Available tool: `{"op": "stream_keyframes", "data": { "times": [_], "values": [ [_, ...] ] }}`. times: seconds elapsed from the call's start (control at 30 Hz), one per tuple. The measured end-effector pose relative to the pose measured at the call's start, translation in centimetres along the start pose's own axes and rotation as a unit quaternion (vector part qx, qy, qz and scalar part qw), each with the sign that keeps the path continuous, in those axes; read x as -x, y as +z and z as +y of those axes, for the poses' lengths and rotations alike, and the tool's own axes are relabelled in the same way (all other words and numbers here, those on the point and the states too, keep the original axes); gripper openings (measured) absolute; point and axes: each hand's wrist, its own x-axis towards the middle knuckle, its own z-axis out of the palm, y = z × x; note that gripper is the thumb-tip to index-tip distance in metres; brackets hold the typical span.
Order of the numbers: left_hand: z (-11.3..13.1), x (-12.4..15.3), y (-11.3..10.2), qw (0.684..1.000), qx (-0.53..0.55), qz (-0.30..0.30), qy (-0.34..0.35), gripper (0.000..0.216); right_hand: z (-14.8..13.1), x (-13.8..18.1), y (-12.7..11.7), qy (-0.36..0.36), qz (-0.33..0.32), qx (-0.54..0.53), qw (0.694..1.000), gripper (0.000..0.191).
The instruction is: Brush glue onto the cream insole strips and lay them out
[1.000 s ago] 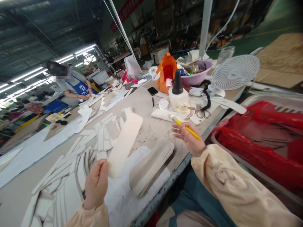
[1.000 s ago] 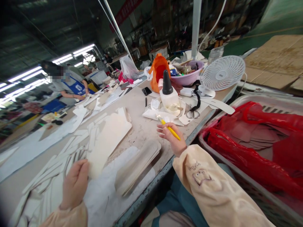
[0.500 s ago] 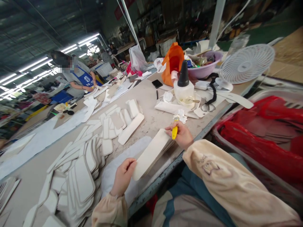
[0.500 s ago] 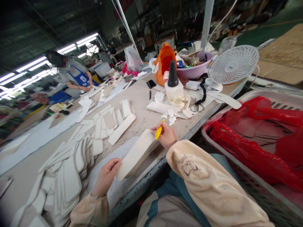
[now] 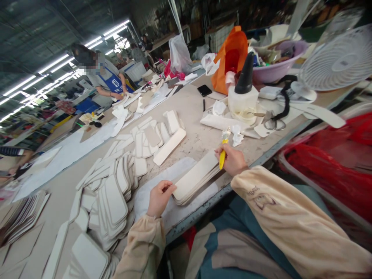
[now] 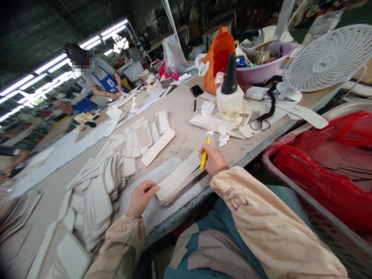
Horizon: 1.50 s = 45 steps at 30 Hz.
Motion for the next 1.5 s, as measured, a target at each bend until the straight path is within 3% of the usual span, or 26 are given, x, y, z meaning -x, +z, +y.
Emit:
{"op": "stream_keyframes", "data": {
  "times": [0.53,1.0,1.5],
  "values": [
    [-0.8,0.1,0.7,1.0,-0.021,0.0,-0.003,0.017,1.0,0.1,0.2,-0.015,-0.016,0.067,0.998,0.008],
    [-2.4,1.2,-0.2,0.999,0.028,-0.007,-0.016,0.039,1.5,0.1,0.4,-0.011,-0.034,0.073,0.997,0.008],
    [-2.4,1.2,0.5,1.0,-0.013,-0.013,-0.025,0.038,0.9,0.0,0.0,-0.031,-0.04,0.089,0.995,0.003]
  ]
}}
